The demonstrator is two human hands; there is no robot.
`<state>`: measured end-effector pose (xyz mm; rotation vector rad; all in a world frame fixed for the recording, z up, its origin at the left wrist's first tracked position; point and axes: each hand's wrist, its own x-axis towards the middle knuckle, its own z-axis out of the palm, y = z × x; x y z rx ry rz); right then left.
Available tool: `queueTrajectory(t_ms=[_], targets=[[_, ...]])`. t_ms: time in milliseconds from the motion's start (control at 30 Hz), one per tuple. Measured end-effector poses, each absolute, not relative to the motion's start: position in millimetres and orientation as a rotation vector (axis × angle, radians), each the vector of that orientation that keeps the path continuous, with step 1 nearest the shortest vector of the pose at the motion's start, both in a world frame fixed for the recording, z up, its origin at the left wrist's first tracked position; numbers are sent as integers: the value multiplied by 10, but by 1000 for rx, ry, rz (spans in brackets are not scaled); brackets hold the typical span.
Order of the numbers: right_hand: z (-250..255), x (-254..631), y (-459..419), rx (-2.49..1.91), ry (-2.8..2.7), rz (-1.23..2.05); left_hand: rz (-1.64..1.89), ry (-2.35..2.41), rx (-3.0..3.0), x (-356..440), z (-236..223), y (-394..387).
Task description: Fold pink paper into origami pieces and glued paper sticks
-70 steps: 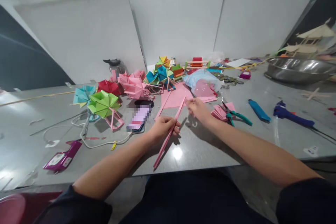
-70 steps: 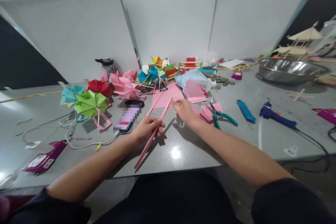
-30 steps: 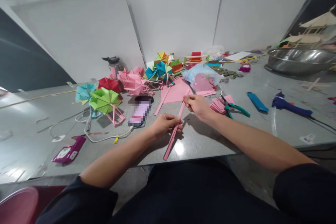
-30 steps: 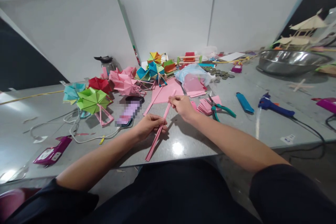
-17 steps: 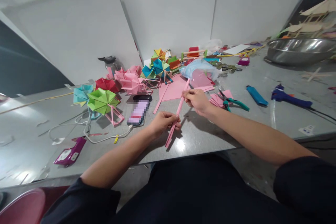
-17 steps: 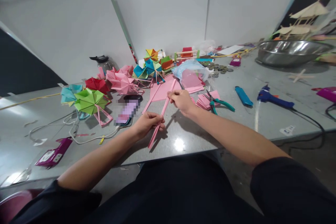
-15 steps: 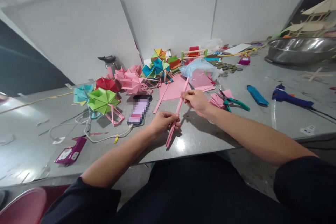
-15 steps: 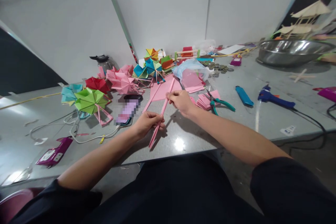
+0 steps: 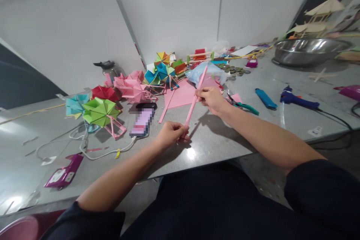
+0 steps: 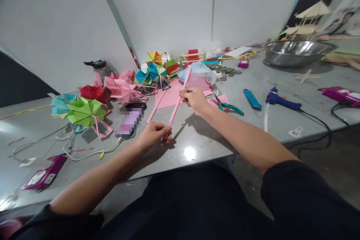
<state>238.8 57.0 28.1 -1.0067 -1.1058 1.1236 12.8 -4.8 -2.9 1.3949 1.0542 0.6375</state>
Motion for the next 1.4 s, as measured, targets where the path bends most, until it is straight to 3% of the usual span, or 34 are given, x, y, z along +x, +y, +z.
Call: queueTrajectory(t_ms=[467, 600, 833, 1400], targets=[[323, 2543, 634, -1038, -1065, 1006, 638, 1084, 1798, -103, 20, 91], [286, 2411, 550, -1046, -1160, 1080, 878, 1087, 1652, -74, -32, 119], [-7, 1876, 240, -1007, -1293, 1241, 794, 857, 1222, 105, -32, -1], [-108, 1798, 164, -1026, -1287, 1245, 777, 950, 1295, 125, -24, 44]])
